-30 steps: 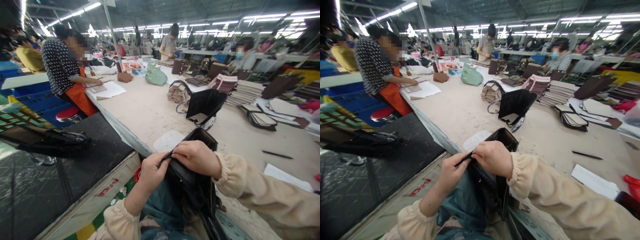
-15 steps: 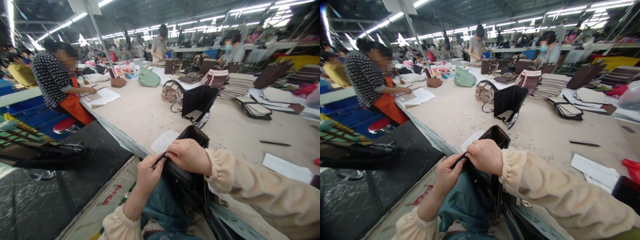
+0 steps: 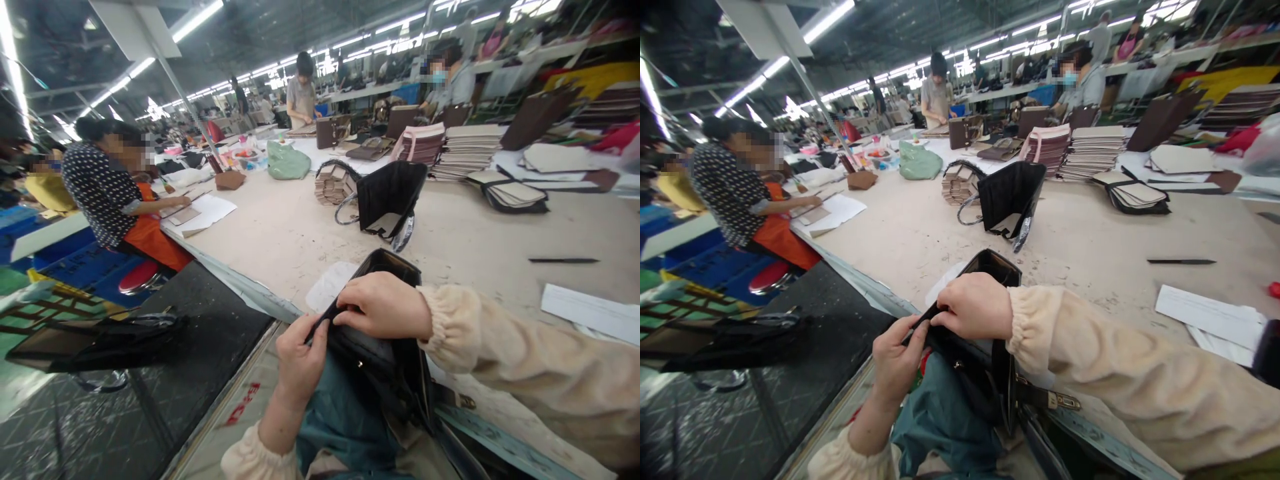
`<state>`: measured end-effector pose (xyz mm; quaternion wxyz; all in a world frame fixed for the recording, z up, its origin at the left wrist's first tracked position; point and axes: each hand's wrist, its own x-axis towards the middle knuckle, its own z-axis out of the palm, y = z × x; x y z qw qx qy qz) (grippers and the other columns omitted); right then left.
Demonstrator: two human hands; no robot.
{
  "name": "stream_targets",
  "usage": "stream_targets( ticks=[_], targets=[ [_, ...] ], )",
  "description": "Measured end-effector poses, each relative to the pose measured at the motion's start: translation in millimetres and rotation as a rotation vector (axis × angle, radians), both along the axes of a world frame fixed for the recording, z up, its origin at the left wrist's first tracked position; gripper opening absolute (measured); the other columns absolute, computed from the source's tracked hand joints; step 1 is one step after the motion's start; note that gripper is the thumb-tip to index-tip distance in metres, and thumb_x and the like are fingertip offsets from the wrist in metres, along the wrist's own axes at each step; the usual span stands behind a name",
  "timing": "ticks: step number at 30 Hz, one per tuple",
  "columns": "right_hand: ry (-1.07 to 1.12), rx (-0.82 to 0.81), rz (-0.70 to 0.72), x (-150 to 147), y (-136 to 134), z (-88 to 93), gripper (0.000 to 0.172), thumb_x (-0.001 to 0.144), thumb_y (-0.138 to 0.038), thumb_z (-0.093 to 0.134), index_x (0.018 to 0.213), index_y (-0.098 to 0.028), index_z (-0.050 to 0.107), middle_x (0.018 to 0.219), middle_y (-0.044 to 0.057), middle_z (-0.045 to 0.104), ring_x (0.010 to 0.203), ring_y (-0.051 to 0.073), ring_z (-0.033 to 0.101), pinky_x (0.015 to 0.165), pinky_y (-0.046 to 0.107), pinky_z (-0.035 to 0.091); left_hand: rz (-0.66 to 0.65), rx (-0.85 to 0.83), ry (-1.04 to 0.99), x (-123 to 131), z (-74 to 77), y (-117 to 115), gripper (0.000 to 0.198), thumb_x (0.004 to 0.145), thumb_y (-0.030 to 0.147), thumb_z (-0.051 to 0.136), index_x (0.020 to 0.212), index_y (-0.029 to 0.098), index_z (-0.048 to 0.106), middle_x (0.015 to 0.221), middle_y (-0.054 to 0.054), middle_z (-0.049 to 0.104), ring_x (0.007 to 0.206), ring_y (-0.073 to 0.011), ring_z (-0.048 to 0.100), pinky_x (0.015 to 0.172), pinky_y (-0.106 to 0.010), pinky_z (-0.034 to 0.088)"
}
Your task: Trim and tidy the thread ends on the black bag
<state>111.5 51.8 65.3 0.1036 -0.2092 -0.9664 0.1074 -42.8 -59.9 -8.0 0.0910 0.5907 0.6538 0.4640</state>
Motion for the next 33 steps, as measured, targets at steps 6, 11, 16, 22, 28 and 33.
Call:
stream_targets(
  ticks=[6,11,16,22,28,33],
  targets=[
    [0.038,-0.007,-0.002,12,13,-0.5,0.023,0.082,-0.038,0.054,0.080,-0.022,0.070,0.081,0.003,0.069,0.076,0.014,0.059,0.062,0.024,0.033,0.021,-0.060,-0.013,0,2.4,2,0.012,0.080,0.026,0.056,0.083,0.018,0.064,0.074,0.000,0.064,0.068,-0.0119,0.058,0.065,-0.021,0.045],
    [0.043,0.014,-0.079,10,15,-2.0,0.025,0.083,-0.037,0.053,0.077,-0.021,0.070,0.079,0.003,0.069,0.074,0.014,0.059,0.059,0.025,0.032,0.035,-0.050,-0.029,0,1.3,4,0.015,0.079,0.027,0.057,0.089,0.018,0.064,0.078,-0.001,0.066,0.070,-0.0129,0.059,0.067,-0.023,0.047],
    [0.010,0.029,-0.138,8,18,-2.6,0.026,0.083,-0.039,0.053,0.075,-0.021,0.070,0.076,0.004,0.069,0.073,0.015,0.059,0.057,0.025,0.030,-0.008,-0.036,-0.009,0,-0.8,7,0.020,0.080,0.025,0.057,0.098,0.020,0.066,0.087,-0.003,0.068,0.080,-0.0144,0.061,0.073,-0.024,0.047],
    [0.018,0.073,-0.157,6,18,-5.6,0.030,0.084,-0.038,0.051,0.073,-0.017,0.069,0.077,0.007,0.069,0.072,0.017,0.060,0.055,0.025,0.031,0.017,-0.018,-0.011,5,5.5,9,0.018,0.080,0.026,0.057,0.092,0.018,0.067,0.080,-0.003,0.068,0.074,-0.0137,0.061,0.068,-0.023,0.047],
    [0.032,0.109,-0.172,5,17,-8.3,0.030,0.084,-0.039,0.051,0.072,-0.016,0.067,0.076,0.007,0.068,0.071,0.018,0.061,0.054,0.026,0.031,0.038,-0.026,-0.001,6,6.8,11,0.016,0.080,0.028,0.057,0.086,0.017,0.066,0.073,-0.002,0.065,0.068,-0.0128,0.058,0.064,-0.023,0.046],
    [0.037,0.121,-0.187,4,17,-8.3,0.030,0.085,-0.037,0.049,0.072,-0.016,0.067,0.075,0.007,0.068,0.070,0.018,0.061,0.053,0.026,0.032,0.002,-0.035,0.007,1,0.5,10,0.016,0.080,0.026,0.057,0.091,0.018,0.065,0.080,-0.002,0.065,0.073,-0.0135,0.059,0.068,-0.024,0.046]
  ],
)
